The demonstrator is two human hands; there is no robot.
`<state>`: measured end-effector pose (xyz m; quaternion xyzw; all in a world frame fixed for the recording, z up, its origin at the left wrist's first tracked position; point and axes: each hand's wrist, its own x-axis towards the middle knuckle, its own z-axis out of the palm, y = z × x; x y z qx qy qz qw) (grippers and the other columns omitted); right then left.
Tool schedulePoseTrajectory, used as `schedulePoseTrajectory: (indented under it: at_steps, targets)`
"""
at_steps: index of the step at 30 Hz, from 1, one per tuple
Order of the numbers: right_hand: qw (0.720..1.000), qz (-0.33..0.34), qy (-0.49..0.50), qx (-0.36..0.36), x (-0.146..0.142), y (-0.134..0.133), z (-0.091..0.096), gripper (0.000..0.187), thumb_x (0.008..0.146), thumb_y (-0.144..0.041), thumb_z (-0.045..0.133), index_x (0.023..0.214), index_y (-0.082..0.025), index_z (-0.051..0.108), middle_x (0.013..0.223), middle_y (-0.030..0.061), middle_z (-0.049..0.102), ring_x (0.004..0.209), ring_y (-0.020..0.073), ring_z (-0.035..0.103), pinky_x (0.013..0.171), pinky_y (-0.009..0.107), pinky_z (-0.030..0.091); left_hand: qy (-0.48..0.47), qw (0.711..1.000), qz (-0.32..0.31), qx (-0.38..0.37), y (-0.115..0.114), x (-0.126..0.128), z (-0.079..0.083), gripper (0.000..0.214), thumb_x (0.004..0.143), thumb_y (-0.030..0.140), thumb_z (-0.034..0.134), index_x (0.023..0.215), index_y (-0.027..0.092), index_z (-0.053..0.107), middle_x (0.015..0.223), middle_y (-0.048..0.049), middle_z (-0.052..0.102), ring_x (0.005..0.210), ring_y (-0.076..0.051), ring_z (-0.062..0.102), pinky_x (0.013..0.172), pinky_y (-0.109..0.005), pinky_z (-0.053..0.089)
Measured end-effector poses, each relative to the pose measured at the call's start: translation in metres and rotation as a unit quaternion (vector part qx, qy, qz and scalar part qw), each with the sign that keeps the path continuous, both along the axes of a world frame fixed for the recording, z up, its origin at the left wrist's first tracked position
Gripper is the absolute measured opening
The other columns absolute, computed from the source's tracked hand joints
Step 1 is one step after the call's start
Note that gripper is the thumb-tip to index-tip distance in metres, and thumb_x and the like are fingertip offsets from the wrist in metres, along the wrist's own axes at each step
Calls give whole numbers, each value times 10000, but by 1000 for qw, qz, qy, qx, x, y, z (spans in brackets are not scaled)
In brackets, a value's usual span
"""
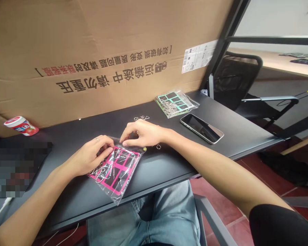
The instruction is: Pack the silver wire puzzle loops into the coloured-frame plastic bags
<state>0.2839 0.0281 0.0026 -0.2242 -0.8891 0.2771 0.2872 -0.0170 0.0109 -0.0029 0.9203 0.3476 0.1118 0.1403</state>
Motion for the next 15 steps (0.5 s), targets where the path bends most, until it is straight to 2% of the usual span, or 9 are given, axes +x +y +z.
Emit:
schedulePoseTrajectory:
  at_steps: [4, 10, 15]
  targets:
    - [999, -31, 9, -29, 12, 8, 0, 208, 991, -311, 756, 1127, -190, 857, 1119, 72, 850, 981, 203, 743, 898, 332, 550, 1, 1000, 3, -2, 0, -1, 0, 168, 1146, 366, 452, 1141, 258, 580, 1061, -10, 656, 934, -186, 605, 862, -343, 479]
    - [994, 57, -85, -48, 3, 7, -4, 276, 1038, -315, 692, 1232, -182, 838, 1196, 90, 835, 936, 171, 737, 814, 267, 526, 1, 1000, 3, -4, -1, 0, 1, 178, 1145, 369, 447, 1138, 260, 587, 1082, -15, 662, 948, -189, 619, 854, -339, 482]
    - [990, 78, -77, -85, 1, 6, -3, 325, 1082, -294, 612, 1324, -163, 786, 1278, 106, 809, 1022, 185, 750, 864, 264, 534, 3, 1000, -2, -1, -1, 1, 2, 186, 1147, 371, 441, 1133, 258, 588, 1086, -19, 673, 962, -195, 623, 860, -341, 485]
